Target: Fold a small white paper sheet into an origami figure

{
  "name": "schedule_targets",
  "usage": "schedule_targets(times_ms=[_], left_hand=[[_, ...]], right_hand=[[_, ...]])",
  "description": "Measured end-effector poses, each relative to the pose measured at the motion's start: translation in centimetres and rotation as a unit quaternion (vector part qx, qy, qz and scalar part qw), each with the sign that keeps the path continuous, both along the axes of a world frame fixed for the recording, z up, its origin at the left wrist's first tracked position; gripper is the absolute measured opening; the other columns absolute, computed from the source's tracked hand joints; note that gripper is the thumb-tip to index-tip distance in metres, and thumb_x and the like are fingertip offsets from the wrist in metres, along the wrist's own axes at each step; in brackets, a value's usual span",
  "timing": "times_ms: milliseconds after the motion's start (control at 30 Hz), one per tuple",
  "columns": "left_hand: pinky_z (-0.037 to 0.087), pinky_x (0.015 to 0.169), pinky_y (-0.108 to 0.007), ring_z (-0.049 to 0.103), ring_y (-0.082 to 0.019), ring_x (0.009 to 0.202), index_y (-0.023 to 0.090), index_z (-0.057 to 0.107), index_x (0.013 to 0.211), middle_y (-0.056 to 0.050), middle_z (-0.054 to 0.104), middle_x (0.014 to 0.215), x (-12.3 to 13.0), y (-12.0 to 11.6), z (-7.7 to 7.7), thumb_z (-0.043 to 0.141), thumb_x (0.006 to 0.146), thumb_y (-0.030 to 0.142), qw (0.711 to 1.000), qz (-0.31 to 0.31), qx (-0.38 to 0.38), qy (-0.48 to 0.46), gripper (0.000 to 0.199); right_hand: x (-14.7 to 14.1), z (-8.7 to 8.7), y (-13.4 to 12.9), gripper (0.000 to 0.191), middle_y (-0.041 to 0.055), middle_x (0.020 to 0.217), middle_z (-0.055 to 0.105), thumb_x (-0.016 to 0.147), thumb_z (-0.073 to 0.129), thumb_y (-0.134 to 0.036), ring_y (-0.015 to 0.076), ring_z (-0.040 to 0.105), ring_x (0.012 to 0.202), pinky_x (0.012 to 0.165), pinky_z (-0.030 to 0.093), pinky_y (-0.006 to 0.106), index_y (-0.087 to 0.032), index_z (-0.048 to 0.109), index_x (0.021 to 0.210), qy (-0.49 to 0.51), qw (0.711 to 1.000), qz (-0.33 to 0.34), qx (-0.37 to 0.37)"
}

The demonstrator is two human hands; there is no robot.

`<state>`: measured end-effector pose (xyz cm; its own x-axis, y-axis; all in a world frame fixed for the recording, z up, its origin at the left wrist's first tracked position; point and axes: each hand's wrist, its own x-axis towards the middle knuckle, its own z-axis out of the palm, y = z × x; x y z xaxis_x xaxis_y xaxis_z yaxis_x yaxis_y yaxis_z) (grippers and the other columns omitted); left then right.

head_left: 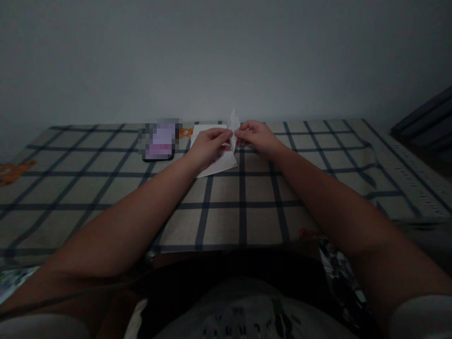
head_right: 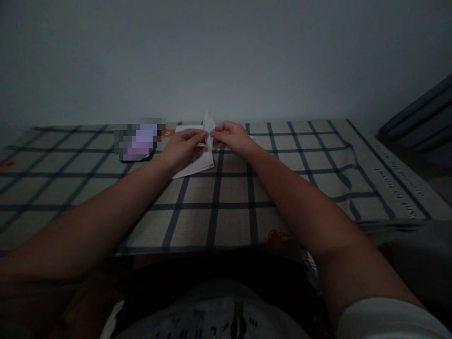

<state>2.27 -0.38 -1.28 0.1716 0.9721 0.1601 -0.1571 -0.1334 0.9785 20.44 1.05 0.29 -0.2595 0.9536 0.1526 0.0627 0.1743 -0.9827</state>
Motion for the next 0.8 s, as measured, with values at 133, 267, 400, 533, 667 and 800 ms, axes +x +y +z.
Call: schedule_targets(times_ms=[133,267,400,533,667,800], left_hand=[[0.055,0.065,-0.023,0.066,-0.013,0.075,0.017,0.077,0.082,-0.004,0.073,0.083,-0.25,0.11,0.02,0.091,0.069,0.043,1.000,-0.007,-0.004,-0.029,0.032],[0.057,0.068,-0.025,0.068,-0.015,0.080,0.018,0.078,0.084,-0.005,0.076,0.087,-0.42,0.20,0.03,0.092,0.067,0.042,0.998,-0.030,-0.012,-0.048,0.033],[0.055,0.067,-0.025,0.067,-0.015,0.075,0.016,0.079,0.084,-0.006,0.076,0.084,-0.32,0.06,0.07,0.095,0.063,0.044,0.999,-0.013,-0.015,-0.027,0.038],[0.052,0.065,-0.026,0.066,-0.014,0.071,0.016,0.079,0.083,-0.006,0.077,0.082,-0.19,0.02,0.07,0.095,0.061,0.047,1.000,0.018,-0.010,-0.004,0.042],[0.050,0.064,-0.025,0.063,-0.013,0.066,0.017,0.080,0.081,-0.005,0.077,0.078,-0.26,0.40,-0.22,0.094,0.063,0.046,0.999,0.029,0.013,-0.004,0.037],[0.048,0.060,-0.025,0.061,-0.012,0.062,0.017,0.080,0.080,-0.004,0.076,0.075,-0.28,0.60,-0.36,0.093,0.063,0.047,0.999,0.043,0.018,0.008,0.036]], right_hand=[[0.11,-0.35,0.41,0.020,-0.0010,0.071,0.069,0.090,0.075,-0.021,0.0090,0.065,0.065,0.065,0.053,0.020,-0.018,0.059,0.080,0.007,1.000,0.001,0.009],[0.11,-0.45,0.56,0.019,-0.0011,0.070,0.068,0.091,0.075,-0.022,0.0097,0.065,0.065,0.064,0.054,0.021,-0.019,0.059,0.081,0.005,1.000,-0.002,0.008],[0.07,-0.33,0.33,0.020,-0.0007,0.070,0.068,0.091,0.075,-0.021,0.0095,0.063,0.064,0.065,0.054,0.022,-0.019,0.058,0.079,-0.005,1.000,-0.001,0.006],[0.15,-0.30,0.18,0.021,0.0001,0.072,0.070,0.091,0.076,-0.025,0.0099,0.064,0.066,0.066,0.053,0.022,-0.018,0.061,0.078,-0.007,1.000,0.017,0.012],[0.22,-0.21,0.12,0.023,0.0013,0.073,0.072,0.094,0.073,-0.031,0.0101,0.065,0.067,0.064,0.051,0.021,-0.017,0.064,0.079,-0.019,0.999,0.025,0.015],[0.17,0.14,-0.21,0.022,0.0009,0.072,0.071,0.096,0.071,-0.028,0.0089,0.063,0.065,0.064,0.051,0.021,-0.017,0.066,0.078,-0.023,0.999,0.023,0.031]])
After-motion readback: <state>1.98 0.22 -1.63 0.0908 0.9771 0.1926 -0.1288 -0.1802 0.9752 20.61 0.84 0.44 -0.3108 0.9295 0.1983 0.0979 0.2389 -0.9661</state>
